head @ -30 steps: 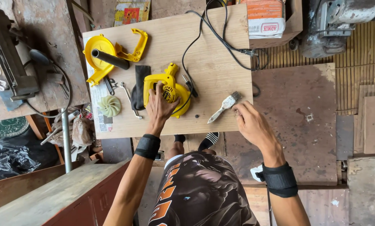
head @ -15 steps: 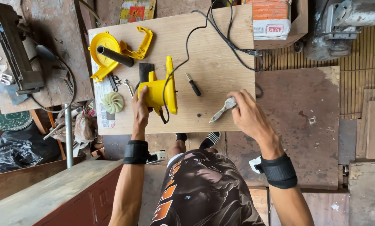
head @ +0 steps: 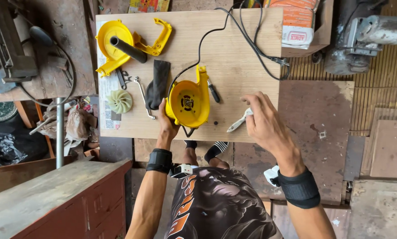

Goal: The person works on a yellow Stanley electric blower on a wooden workbench. They unscrew the motor housing with a screwdriver, separate the housing halves, remove screws and small parts, and use a file and brush on the housing opening while handling the impeller and base parts.

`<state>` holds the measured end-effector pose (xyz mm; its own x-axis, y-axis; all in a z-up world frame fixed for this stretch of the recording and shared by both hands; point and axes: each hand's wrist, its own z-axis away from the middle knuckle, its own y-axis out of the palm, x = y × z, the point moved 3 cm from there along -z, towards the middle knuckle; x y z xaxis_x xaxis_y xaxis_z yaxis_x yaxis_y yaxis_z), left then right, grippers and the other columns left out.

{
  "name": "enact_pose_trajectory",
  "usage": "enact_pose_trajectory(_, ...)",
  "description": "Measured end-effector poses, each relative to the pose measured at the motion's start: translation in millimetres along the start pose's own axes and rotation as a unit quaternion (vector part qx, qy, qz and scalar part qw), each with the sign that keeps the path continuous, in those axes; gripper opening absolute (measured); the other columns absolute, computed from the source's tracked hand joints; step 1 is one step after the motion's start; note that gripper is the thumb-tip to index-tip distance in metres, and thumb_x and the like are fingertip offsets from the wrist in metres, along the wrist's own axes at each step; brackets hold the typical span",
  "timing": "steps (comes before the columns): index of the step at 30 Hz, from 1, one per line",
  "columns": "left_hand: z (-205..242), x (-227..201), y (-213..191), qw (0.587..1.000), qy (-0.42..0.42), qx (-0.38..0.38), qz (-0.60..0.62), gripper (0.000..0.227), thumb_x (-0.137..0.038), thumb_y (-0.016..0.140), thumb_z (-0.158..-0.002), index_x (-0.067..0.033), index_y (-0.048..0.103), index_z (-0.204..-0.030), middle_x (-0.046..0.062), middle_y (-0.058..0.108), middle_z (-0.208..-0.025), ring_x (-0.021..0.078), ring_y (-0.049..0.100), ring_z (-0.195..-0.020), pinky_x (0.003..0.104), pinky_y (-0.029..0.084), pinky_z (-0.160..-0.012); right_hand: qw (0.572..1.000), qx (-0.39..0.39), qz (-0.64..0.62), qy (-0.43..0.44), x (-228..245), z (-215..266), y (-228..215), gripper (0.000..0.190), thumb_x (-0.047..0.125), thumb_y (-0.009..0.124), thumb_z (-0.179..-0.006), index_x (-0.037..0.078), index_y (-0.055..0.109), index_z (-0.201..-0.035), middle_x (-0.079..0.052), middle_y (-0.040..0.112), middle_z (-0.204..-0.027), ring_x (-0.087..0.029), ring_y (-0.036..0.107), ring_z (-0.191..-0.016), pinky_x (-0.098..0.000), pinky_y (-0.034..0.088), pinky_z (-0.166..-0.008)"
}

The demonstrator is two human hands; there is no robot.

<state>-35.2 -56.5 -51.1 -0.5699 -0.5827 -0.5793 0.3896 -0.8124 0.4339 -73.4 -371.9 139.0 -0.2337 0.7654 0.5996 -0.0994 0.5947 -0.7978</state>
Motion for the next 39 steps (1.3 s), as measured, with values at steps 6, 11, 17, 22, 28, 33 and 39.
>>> enact_pose_trajectory(6, -146, 140, -217, 0.617, 0.354, 0.073, -0.699, 0.012, -0.018, 0.07, -0.088, -0.0073, 0.073, -0.093, 0.01, 0.076, -0.09, 0.0287, 0.072, -0.082, 0.039, 0.058, -0.068, 0.993, -0.069, -0.017, -0.091, 26, -17, -1, 0.046, -0.017, 0.049, -0.095, -0.002, 0.042, -0.138, -0.021, 0.05, -0.128, -0.023, 0.058, -0.099, -0.0312, 0.057, -0.086)
enact_pose_trajectory(11, -82, 106, -178, 0.598, 0.442, 0.047, -0.666, 0.012, 0.0, 0.069, -0.078, -0.0035, 0.072, -0.089, 0.015, 0.072, -0.087, 0.0328, 0.069, -0.081, 0.04, 0.056, -0.067, 0.971, -0.173, -0.068, -0.148, 63, -28, -41, 0.037, -0.015, 0.055, -0.103, -0.002, 0.04, -0.134, -0.021, 0.049, -0.129, -0.028, 0.063, -0.11, -0.0261, 0.063, -0.08)
enact_pose_trajectory(17, -80, 105, -165, 0.607, 0.448, 0.071, -0.652, 0.012, -0.002, 0.07, -0.079, -0.0044, 0.072, -0.09, 0.015, 0.072, -0.087, 0.0334, 0.069, -0.08, 0.041, 0.056, -0.066, 0.936, -0.293, -0.11, -0.158, 102, -30, -61, 0.024, -0.002, 0.057, -0.11, -0.003, 0.037, -0.123, -0.018, 0.048, -0.125, -0.035, 0.073, -0.11, -0.0329, 0.066, -0.087)
enact_pose_trajectory(22, -90, 121, -164, 0.614, 0.452, 0.098, -0.64, 0.012, -0.003, 0.07, -0.08, -0.0051, 0.071, -0.091, 0.015, 0.072, -0.086, 0.0338, 0.069, -0.079, 0.041, 0.056, -0.065, 0.927, -0.32, -0.117, -0.157, 121, -37, -47, 0.025, 0.005, 0.058, -0.111, -0.002, 0.036, -0.12, -0.017, 0.048, -0.122, -0.035, 0.075, -0.108, -0.0382, 0.065, -0.092)
enact_pose_trajectory(28, -120, 162, -204, 0.632, 0.293, 0.103, -0.71, 0.022, -0.02, 0.059, -0.1, -0.011, 0.07, -0.116, 0.012, 0.074, -0.104, 0.0281, 0.074, -0.091, 0.036, 0.062, -0.076, 0.934, -0.278, -0.169, -0.148, 136, -61, -20, 0.02, 0.003, 0.055, -0.107, -0.002, 0.038, -0.116, -0.016, 0.049, -0.12, -0.032, 0.074, -0.103, -0.0405, 0.065, -0.089)
enact_pose_trajectory(33, -102, 154, -196, 0.686, 0.261, 0.106, -0.671, 0.024, -0.022, 0.058, -0.1, -0.0103, 0.07, -0.117, 0.012, 0.074, -0.105, 0.0279, 0.074, -0.091, 0.036, 0.062, -0.077, 0.95, -0.223, -0.166, -0.144, 137, -68, 1, 0.021, -0.004, 0.054, -0.107, -0.002, 0.037, -0.119, -0.016, 0.047, -0.121, -0.03, 0.07, -0.109, -0.0394, 0.067, -0.097)
enact_pose_trajectory(39, -90, 132, -182, 0.737, 0.23, 0.113, -0.626, 0.026, -0.025, 0.057, -0.101, -0.0096, 0.069, -0.118, 0.012, 0.073, -0.106, 0.0276, 0.074, -0.091, 0.036, 0.062, -0.077, 0.95, -0.226, -0.172, -0.128, 135, -68, 9, 0.023, -0.006, 0.055, -0.106, -0.001, 0.038, -0.121, -0.016, 0.048, -0.121, -0.028, 0.07, -0.112, -0.0367, 0.066, -0.097)
